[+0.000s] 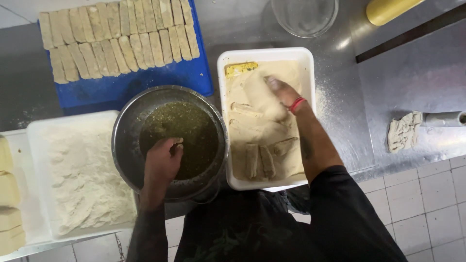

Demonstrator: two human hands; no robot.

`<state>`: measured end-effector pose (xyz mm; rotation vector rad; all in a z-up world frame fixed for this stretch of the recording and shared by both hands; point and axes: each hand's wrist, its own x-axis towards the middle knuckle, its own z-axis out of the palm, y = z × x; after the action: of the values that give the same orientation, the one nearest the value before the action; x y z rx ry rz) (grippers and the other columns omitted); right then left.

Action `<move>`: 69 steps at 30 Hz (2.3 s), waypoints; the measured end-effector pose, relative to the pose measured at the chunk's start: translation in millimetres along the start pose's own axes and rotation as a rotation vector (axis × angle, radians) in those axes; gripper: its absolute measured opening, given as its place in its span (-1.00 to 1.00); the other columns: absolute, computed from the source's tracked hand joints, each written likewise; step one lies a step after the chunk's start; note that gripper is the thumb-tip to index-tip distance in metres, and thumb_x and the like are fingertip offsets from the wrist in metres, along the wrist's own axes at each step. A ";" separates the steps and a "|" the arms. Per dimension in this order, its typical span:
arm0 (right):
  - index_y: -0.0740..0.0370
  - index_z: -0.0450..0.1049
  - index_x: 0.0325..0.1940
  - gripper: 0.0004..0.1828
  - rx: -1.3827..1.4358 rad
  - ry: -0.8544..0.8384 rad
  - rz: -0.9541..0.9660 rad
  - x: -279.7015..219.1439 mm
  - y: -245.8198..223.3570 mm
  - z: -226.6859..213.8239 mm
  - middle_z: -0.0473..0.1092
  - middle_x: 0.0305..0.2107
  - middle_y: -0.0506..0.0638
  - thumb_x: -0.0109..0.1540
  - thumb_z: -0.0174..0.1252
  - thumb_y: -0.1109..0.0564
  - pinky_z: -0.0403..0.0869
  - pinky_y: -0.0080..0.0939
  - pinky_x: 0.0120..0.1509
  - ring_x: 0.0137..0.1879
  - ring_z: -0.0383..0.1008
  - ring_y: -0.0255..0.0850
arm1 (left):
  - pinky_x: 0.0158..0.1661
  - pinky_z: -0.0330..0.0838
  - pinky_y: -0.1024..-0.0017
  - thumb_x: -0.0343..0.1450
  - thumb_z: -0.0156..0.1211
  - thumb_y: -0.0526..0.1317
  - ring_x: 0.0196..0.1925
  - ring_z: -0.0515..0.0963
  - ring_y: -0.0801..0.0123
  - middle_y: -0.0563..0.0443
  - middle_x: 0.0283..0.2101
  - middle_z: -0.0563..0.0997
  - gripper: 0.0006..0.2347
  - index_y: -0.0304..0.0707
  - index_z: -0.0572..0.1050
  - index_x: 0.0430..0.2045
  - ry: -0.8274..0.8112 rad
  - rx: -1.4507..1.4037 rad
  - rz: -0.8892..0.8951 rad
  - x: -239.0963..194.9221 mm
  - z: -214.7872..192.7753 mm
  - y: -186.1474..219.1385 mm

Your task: The person repeatedly picks up rectangular dough sticks, dips them into a bowl of greenish liquid batter, and then coats them in a tray of white flour. The coated dough sticks are then placed onto a blue tray. This process is repeated continuously.

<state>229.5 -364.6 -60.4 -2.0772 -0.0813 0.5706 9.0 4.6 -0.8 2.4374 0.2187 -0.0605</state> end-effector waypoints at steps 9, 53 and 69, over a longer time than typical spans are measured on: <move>0.16 0.53 0.23 -0.60 -0.499 0.349 -0.395 19.4 96.4 -45.5 0.41 0.02 0.09 0.38 0.22 -0.05 0.39 -0.18 0.38 0.29 0.39 0.03 | -0.22 0.65 0.00 0.47 0.25 -0.18 -0.14 0.68 -0.21 -0.28 -0.19 0.66 -0.81 -0.31 0.64 -0.19 0.004 0.027 -0.006 -1.3 -6.6 0.1; 0.35 -0.29 0.61 0.04 1.485 0.367 0.718 74.8 51.5 79.9 -0.29 0.53 0.36 0.28 -0.08 -0.29 -0.14 0.63 0.55 0.62 -0.29 0.37 | 0.01 0.60 0.12 0.51 0.20 -0.17 -0.01 0.69 -0.01 -0.12 -0.12 0.68 -0.83 -0.19 0.63 -0.12 -0.057 -0.031 -0.054 -13.2 -4.5 -4.9; 0.22 0.35 0.19 -0.52 1.315 0.699 0.670 110.1 104.6 93.2 0.41 0.10 0.15 0.22 0.20 0.04 0.51 0.04 0.23 0.21 0.50 0.00 | -0.08 0.66 0.04 0.54 0.16 -0.26 -0.02 0.67 -0.14 -0.27 -0.12 0.66 -0.82 -0.37 0.60 -0.06 -0.055 -0.064 -0.108 -12.3 -24.0 -6.8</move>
<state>270.4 -318.2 -227.6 -0.8400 1.1217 0.1214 -4.6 23.3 14.5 2.3556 0.3230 -0.1660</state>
